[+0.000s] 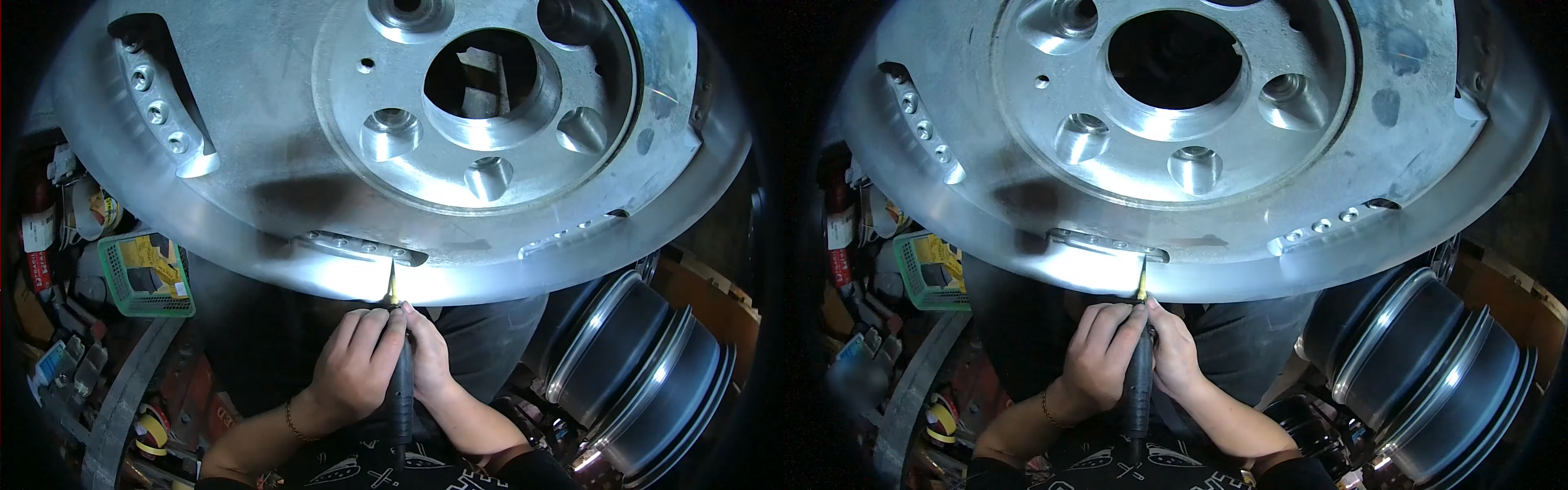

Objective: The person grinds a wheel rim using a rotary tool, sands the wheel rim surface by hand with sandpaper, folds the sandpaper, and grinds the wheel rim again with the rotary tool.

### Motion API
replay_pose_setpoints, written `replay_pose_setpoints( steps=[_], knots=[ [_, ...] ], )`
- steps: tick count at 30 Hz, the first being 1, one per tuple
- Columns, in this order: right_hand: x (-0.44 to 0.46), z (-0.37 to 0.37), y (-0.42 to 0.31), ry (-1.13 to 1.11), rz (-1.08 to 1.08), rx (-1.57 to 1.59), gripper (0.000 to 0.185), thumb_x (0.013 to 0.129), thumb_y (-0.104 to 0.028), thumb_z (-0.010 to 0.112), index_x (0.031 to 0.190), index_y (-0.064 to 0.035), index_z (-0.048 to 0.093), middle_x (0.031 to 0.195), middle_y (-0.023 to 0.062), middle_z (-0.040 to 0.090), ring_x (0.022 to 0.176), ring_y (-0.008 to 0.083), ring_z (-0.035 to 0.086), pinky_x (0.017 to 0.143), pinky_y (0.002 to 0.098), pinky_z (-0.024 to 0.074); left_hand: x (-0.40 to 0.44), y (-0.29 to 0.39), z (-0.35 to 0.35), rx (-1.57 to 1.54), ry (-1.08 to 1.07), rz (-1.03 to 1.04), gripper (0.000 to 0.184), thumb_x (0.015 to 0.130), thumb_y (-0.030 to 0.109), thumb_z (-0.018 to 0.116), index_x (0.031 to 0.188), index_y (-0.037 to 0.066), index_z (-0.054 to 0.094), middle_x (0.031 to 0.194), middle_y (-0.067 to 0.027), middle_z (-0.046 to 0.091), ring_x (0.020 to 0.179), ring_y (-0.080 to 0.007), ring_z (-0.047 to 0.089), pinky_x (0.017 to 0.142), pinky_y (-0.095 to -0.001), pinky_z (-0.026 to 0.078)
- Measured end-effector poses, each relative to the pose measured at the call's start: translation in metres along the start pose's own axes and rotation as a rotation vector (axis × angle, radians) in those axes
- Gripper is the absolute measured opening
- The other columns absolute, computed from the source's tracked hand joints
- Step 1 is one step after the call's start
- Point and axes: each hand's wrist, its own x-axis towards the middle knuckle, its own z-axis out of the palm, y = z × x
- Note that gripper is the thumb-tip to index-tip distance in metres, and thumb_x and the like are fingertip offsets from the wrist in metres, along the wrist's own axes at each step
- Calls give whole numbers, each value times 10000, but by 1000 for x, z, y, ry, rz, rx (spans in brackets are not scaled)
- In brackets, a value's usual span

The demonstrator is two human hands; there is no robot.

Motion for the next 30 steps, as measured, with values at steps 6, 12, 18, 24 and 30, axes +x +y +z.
replay_pose_setpoints(
  steps=[6,12,18,24,30],
  knots=[
    [-3,-1,-1,-7,-14,72,320,1069,-309,445,1012,-44,616,823,14,601,703,74,552,646,238,452,2,2,1,2,-1,19,391,788,52,645,1133,-130,620,1030,-235,592,892,-359,604,820,-423,530],
    [-2,-12,7,-15,-42,115,300,1071,-300,443,1046,-54,613,852,9,600,748,80,556,696,241,466,3,4,5,-17,-16,20,395,791,55,628,1142,-126,619,1032,-238,587,908,-360,600,833,-424,528],
    [-4,-17,8,-8,-83,97,285,1073,-285,433,1089,-64,612,925,3,592,825,74,548,758,245,460,2,10,8,18,-81,21,412,797,59,611,1175,-107,608,1071,-233,569,960,-361,587,855,-421,523],
    [-2,-20,11,-61,-71,99,283,1075,-274,422,1134,-64,602,981,3,586,894,78,547,822,249,454,0,13,8,80,-65,6,404,800,53,612,1175,-97,610,1075,-223,569,950,-354,586,855,-415,525],
    [-5,-18,8,-53,-91,99,292,1076,-277,420,1172,-57,586,1006,4,584,920,82,551,843,256,457,2,14,9,63,-59,3,397,801,48,621,1175,-85,617,1075,-223,571,956,-348,591,858,-407,525]
  ],
)
